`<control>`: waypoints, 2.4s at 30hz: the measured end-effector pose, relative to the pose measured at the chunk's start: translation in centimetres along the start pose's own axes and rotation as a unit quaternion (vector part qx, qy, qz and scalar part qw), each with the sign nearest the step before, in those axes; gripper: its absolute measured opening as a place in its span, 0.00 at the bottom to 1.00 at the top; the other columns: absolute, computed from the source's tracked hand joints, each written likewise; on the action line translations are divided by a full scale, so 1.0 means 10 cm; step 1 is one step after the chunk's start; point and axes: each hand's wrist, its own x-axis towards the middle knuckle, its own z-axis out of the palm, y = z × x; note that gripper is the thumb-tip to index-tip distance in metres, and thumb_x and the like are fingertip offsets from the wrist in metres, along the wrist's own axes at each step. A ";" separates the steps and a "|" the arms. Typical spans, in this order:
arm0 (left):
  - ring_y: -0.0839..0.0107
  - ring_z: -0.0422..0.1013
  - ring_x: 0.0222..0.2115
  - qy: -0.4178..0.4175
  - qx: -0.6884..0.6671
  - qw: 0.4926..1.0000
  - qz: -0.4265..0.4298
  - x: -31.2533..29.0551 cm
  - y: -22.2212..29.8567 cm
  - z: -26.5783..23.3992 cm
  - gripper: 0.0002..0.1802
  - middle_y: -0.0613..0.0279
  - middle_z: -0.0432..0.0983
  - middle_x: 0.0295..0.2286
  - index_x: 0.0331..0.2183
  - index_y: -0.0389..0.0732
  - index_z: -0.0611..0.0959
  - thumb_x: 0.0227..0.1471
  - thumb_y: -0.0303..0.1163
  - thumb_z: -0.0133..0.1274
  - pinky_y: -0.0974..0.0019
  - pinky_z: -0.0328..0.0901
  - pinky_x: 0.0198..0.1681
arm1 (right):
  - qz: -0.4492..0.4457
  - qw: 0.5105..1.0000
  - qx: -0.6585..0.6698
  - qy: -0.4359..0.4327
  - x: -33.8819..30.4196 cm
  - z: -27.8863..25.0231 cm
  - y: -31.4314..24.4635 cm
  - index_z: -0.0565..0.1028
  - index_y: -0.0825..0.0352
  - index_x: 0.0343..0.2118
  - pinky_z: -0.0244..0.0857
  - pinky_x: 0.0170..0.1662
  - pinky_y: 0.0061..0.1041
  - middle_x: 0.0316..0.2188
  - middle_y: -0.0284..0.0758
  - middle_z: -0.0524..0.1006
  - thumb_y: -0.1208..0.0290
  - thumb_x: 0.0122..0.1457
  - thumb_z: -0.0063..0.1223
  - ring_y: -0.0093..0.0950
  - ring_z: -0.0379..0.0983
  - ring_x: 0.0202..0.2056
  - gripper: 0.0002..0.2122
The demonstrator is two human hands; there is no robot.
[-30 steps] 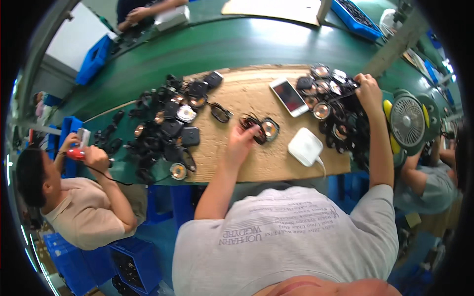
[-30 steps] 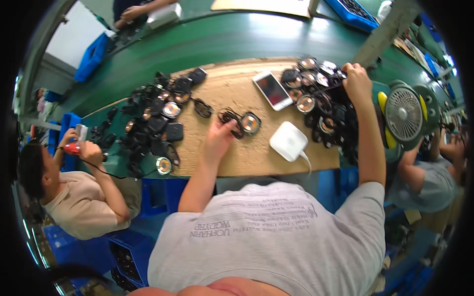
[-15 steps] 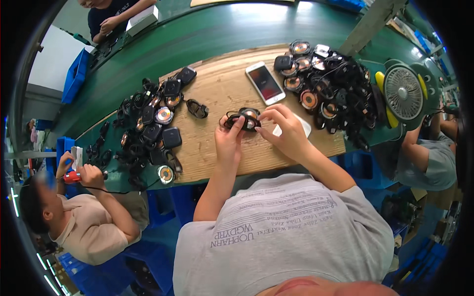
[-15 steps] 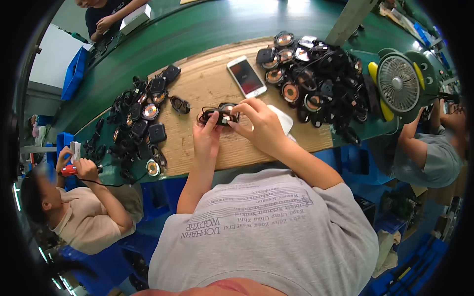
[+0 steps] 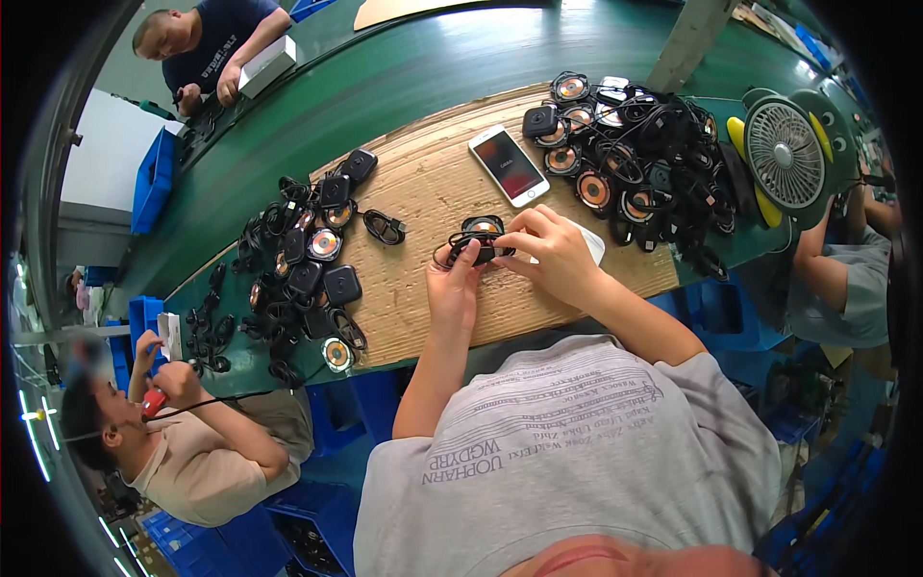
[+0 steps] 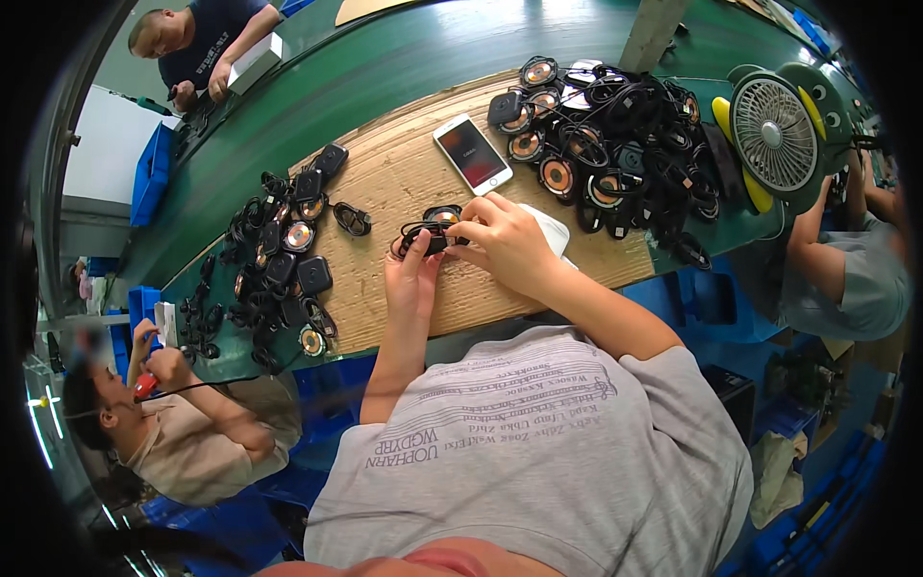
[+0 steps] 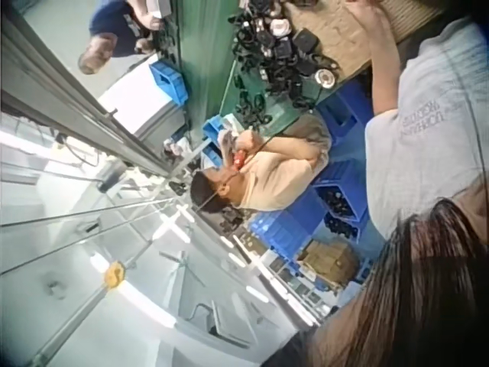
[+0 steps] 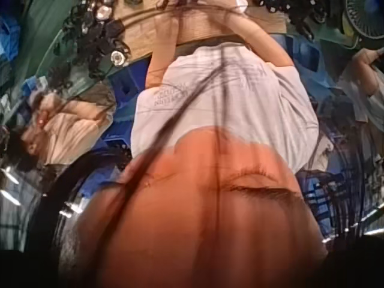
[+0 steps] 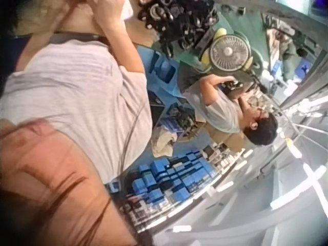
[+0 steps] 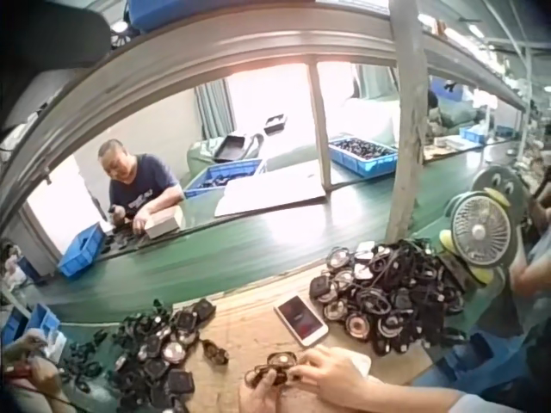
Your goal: Assemble and inspect electronic device components on a factory assembly line.
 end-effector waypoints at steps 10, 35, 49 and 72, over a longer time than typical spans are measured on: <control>0.75 0.73 0.35 -0.049 0.057 0.996 -0.048 0.00 0.01 -0.07 0.12 0.59 0.78 0.36 0.43 0.36 0.78 0.57 0.28 0.54 0.75 0.69 0.38 | -0.061 0.998 -0.019 0.021 0.02 0.03 0.06 0.80 0.59 0.32 0.65 0.35 0.24 0.32 0.28 0.74 0.67 0.46 0.64 0.26 0.68 0.31 0.09; 0.66 0.69 0.43 -0.110 -0.233 0.953 -0.160 0.07 -0.06 -0.25 0.11 0.57 0.76 0.39 0.39 0.39 0.79 0.57 0.34 0.49 0.60 0.59 0.55 | -0.025 0.995 0.089 -0.038 0.09 0.17 0.07 0.82 0.61 0.31 0.64 0.30 0.23 0.30 0.29 0.75 0.71 0.49 0.62 0.26 0.69 0.27 0.06; 0.65 0.71 0.40 0.004 -0.193 0.977 -0.088 0.06 0.06 -0.09 0.09 0.57 0.77 0.36 0.34 0.39 0.79 0.59 0.33 0.48 0.60 0.64 0.50 | 0.243 0.913 0.315 -0.093 0.11 0.17 0.01 0.79 0.69 0.29 0.57 0.25 0.16 0.25 0.29 0.74 0.73 0.56 0.59 0.19 0.62 0.21 0.05; 0.74 0.74 0.30 -0.009 0.140 0.990 0.018 -0.01 0.08 -0.13 0.19 0.59 0.78 0.31 0.40 0.40 0.71 0.48 0.17 0.59 0.75 0.70 0.36 | 0.150 0.971 -0.143 -0.119 -0.53 -0.39 0.17 0.71 0.57 0.46 0.62 0.54 0.33 0.55 0.37 0.67 0.69 0.42 0.68 0.36 0.64 0.52 0.25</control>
